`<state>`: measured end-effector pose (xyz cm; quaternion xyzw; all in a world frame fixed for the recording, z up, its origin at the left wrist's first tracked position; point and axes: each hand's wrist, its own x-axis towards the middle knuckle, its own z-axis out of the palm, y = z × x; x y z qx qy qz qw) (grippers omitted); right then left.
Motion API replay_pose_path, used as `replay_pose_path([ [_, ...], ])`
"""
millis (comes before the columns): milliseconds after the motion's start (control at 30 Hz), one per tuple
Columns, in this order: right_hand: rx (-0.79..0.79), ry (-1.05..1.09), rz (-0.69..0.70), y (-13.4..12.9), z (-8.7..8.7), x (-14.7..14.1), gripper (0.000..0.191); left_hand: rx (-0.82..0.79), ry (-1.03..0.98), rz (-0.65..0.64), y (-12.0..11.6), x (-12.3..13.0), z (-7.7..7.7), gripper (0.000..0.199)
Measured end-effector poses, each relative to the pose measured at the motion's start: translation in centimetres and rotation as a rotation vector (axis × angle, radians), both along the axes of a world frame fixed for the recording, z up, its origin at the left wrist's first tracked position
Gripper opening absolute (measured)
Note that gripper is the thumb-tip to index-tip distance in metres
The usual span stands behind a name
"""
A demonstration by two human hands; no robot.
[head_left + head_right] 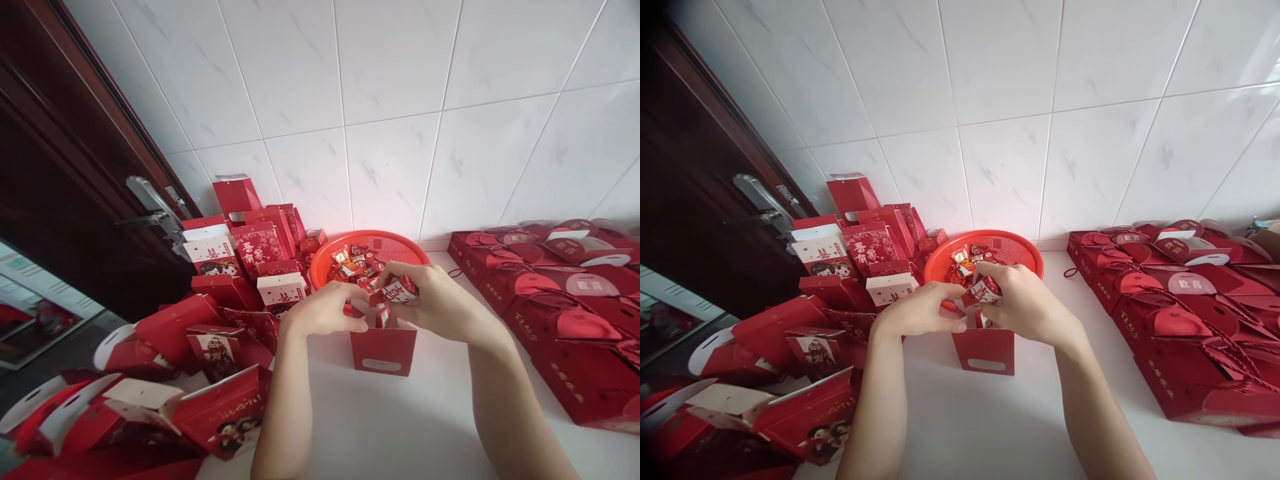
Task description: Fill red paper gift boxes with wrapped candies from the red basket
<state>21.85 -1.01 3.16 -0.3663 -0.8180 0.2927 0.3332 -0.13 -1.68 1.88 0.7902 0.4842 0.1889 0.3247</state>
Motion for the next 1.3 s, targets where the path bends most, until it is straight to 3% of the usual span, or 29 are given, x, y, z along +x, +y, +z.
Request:
replay_pose_path([
  [267,-0.065,0.133,-0.095,0.7,0.2,0.1,0.013,-0.028,0.017,0.016,0.5,-0.4,-0.4,0.039],
  [400,-0.052,0.136,-0.069,1.0,0.2,0.4,0.008,0.005,-0.002,0.001,0.7,-0.6,-0.6,0.039],
  [600,-0.181,-0.041,-0.011,1.1,-0.3,0.2,0.019,-0.074,0.034,0.024,0.9,-0.5,-0.5,0.045],
  [767,-0.164,-0.313,0.066,0.8,0.3,-0.2,0.008,-0.129,0.063,0.006,1.0,-0.5,-0.1,0.055],
  [900,-0.16,-0.378,0.066,0.8,0.5,-0.2,0.012,-0.14,0.053,-0.015,1.0,-0.6,-0.1,0.053],
  [1100,-0.174,-0.13,-0.036,1.0,0.3,0.0,0.012,-0.143,0.033,-0.014,1.2,-0.8,-0.3,0.053],
  [1300,-0.137,0.144,-0.047,1.3,0.2,0.1,0.008,-0.152,0.021,-0.027,1.2,-0.7,-0.2,0.049],
])
